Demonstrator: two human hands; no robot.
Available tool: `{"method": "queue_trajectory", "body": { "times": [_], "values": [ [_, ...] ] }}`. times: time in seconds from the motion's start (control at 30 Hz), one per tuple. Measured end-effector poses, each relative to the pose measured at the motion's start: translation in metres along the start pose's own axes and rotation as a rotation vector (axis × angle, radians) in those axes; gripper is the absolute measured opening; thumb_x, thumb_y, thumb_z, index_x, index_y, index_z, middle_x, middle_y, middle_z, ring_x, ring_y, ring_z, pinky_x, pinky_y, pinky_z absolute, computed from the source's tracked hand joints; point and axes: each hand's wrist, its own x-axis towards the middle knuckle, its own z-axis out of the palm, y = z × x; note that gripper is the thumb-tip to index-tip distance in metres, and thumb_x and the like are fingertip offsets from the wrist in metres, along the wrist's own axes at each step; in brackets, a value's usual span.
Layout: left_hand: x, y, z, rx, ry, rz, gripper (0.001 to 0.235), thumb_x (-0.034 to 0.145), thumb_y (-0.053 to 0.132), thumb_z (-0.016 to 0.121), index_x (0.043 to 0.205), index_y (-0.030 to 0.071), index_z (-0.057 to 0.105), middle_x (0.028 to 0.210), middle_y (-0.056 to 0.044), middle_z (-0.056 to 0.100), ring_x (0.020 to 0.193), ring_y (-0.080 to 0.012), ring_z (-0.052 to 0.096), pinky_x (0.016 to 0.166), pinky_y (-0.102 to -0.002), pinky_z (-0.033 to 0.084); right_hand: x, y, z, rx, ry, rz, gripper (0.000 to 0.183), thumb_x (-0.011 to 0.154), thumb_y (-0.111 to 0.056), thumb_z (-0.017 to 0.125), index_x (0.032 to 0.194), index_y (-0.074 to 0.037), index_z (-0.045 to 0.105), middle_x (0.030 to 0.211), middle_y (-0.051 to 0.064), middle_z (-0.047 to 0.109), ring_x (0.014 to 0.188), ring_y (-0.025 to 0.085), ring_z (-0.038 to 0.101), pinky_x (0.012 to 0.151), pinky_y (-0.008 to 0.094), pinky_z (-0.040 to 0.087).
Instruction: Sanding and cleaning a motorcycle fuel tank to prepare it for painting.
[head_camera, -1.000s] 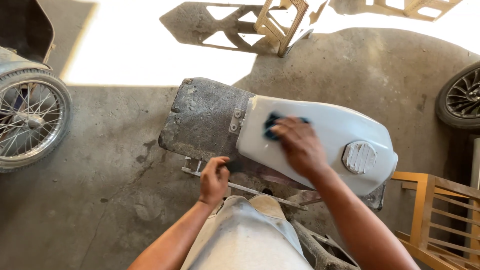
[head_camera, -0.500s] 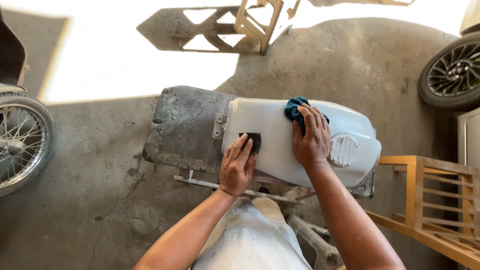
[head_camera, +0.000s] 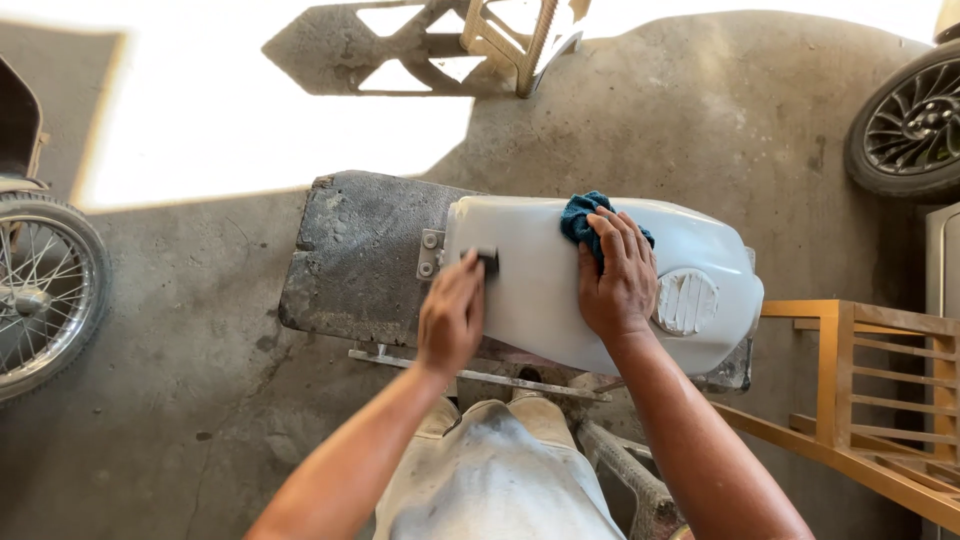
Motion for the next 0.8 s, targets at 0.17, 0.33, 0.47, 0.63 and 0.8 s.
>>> {"method": "queue_trajectory", "body": {
  "times": [0.17, 0.33, 0.47, 0.63, 0.8],
  "values": [
    [0.006, -0.004, 0.007, -0.048, 0.049, -0.036, 0.028, 0.106, 0.013, 0.057, 0.127, 0.0, 0.071, 0.141, -0.019, 0.064, 0.133, -0.0368, 0.062, 0.116, -0.045, 0.049, 0.0, 0.001, 0.002, 0.0, 0.0, -0.007, 0.033, 0.1, -0.016, 0.066, 0.132, -0.011, 0.061, 0.144, 0.009, 0.062, 0.14, 0.036, 0.051, 0.116, 0.049, 0.039],
    [0.063, -0.019, 0.027, -0.022, -0.022, -0.182, 0.033, 0.105, 0.016, 0.053, 0.128, 0.0, 0.069, 0.14, -0.019, 0.064, 0.131, -0.0365, 0.062, 0.113, -0.044, 0.047, -0.001, 0.001, -0.001, 0.007, 0.006, -0.007, 0.031, 0.1, -0.015, 0.066, 0.131, -0.011, 0.061, 0.144, 0.009, 0.063, 0.141, 0.036, 0.052, 0.116, 0.049, 0.039],
    [0.0, 0.007, 0.001, -0.1, 0.007, -0.209, 0.03, 0.104, 0.013, 0.056, 0.128, 0.001, 0.069, 0.142, -0.019, 0.064, 0.132, -0.0355, 0.062, 0.114, -0.043, 0.047, 0.003, -0.001, -0.001, 0.012, 0.022, -0.021, 0.032, 0.101, -0.014, 0.065, 0.132, -0.011, 0.061, 0.144, 0.01, 0.063, 0.14, 0.036, 0.052, 0.116, 0.049, 0.039],
    [0.005, 0.0, 0.004, -0.111, 0.048, -0.183, 0.029, 0.102, 0.009, 0.058, 0.126, -0.001, 0.07, 0.141, -0.021, 0.064, 0.134, -0.037, 0.061, 0.114, -0.044, 0.046, 0.002, 0.0, -0.002, 0.025, 0.011, -0.012, 0.03, 0.102, -0.015, 0.065, 0.132, -0.011, 0.06, 0.145, 0.009, 0.062, 0.141, 0.035, 0.053, 0.116, 0.049, 0.04],
    [0.07, -0.036, 0.031, -0.045, -0.056, -0.317, 0.031, 0.104, 0.015, 0.054, 0.13, 0.004, 0.068, 0.143, -0.017, 0.064, 0.133, -0.0342, 0.061, 0.113, -0.043, 0.045, 0.0, 0.002, 0.0, -0.004, -0.015, 0.002, 0.033, 0.101, -0.016, 0.066, 0.133, -0.012, 0.06, 0.145, 0.009, 0.062, 0.142, 0.035, 0.051, 0.116, 0.05, 0.037]
  ]
}}
